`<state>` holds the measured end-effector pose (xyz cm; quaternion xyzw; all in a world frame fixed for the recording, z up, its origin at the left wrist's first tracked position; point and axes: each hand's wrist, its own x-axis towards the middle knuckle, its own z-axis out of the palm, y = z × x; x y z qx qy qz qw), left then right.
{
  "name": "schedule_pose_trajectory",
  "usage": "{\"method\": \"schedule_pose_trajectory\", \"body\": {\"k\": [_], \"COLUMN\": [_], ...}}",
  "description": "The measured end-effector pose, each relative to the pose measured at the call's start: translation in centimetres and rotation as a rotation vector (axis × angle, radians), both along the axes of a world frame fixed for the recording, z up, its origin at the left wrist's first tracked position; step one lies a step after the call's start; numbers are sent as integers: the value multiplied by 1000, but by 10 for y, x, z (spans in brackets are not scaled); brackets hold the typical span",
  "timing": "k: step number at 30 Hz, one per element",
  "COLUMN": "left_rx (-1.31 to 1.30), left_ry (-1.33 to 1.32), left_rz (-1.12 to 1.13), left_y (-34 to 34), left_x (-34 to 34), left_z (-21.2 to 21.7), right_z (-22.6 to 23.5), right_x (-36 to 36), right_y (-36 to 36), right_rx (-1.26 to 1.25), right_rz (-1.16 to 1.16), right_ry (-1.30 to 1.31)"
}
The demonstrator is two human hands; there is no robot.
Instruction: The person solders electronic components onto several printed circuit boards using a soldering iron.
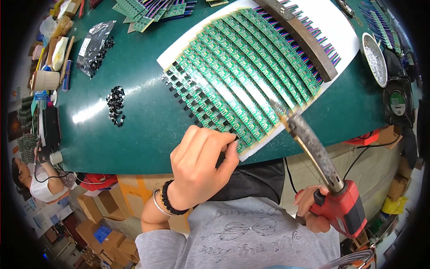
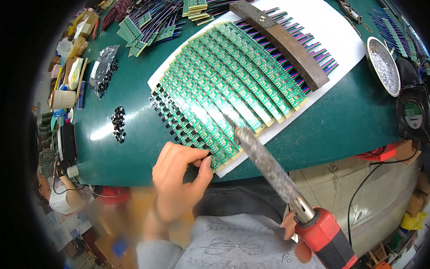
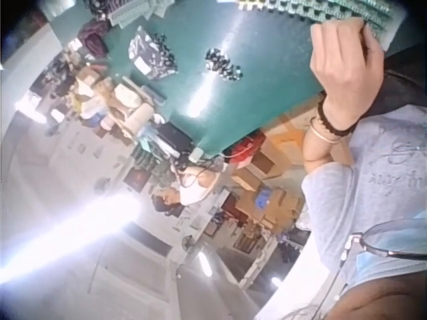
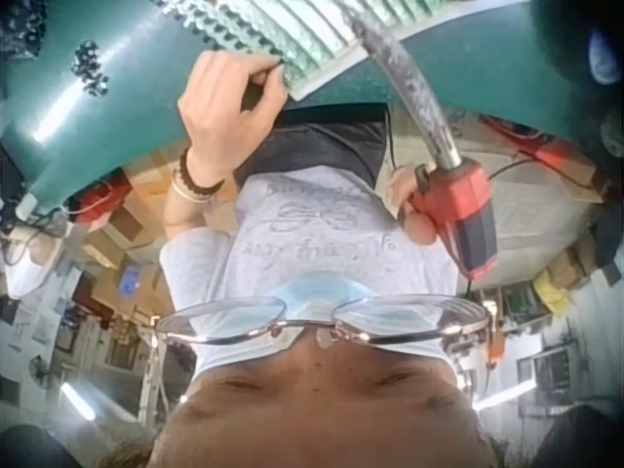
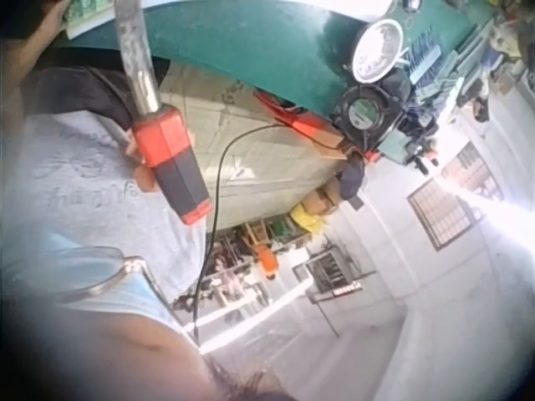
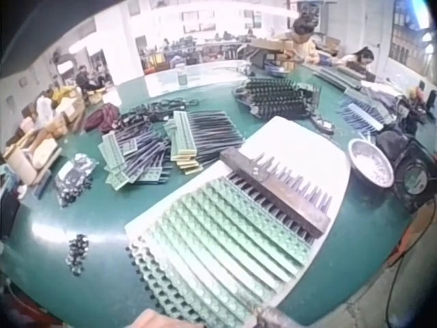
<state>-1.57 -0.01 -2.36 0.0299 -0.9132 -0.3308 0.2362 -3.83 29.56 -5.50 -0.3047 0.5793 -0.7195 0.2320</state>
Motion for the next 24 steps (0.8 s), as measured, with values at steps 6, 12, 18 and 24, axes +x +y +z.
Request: {"method": "schedule_pose_trajectory", "body": {"k": [6,12,18,24], "left_rx": [20,9,-15,-17], "left_ry": [-17,-28,-14,-32], "left_rz": [-37,-9,15,36], "left_y": [-1,1,4,4], "left_x": [-2,1,0,2], "left_z": [2,1,0,1], "right_z": [-10,-23,-31,-16], "right_x": [19,41,31,-9], "right_y": [49,75,69,64], "right_rx": [139,124,108,120], "right_rz": [35,-111,36,319], "right_ry": [127,-152,-43,-30]}}
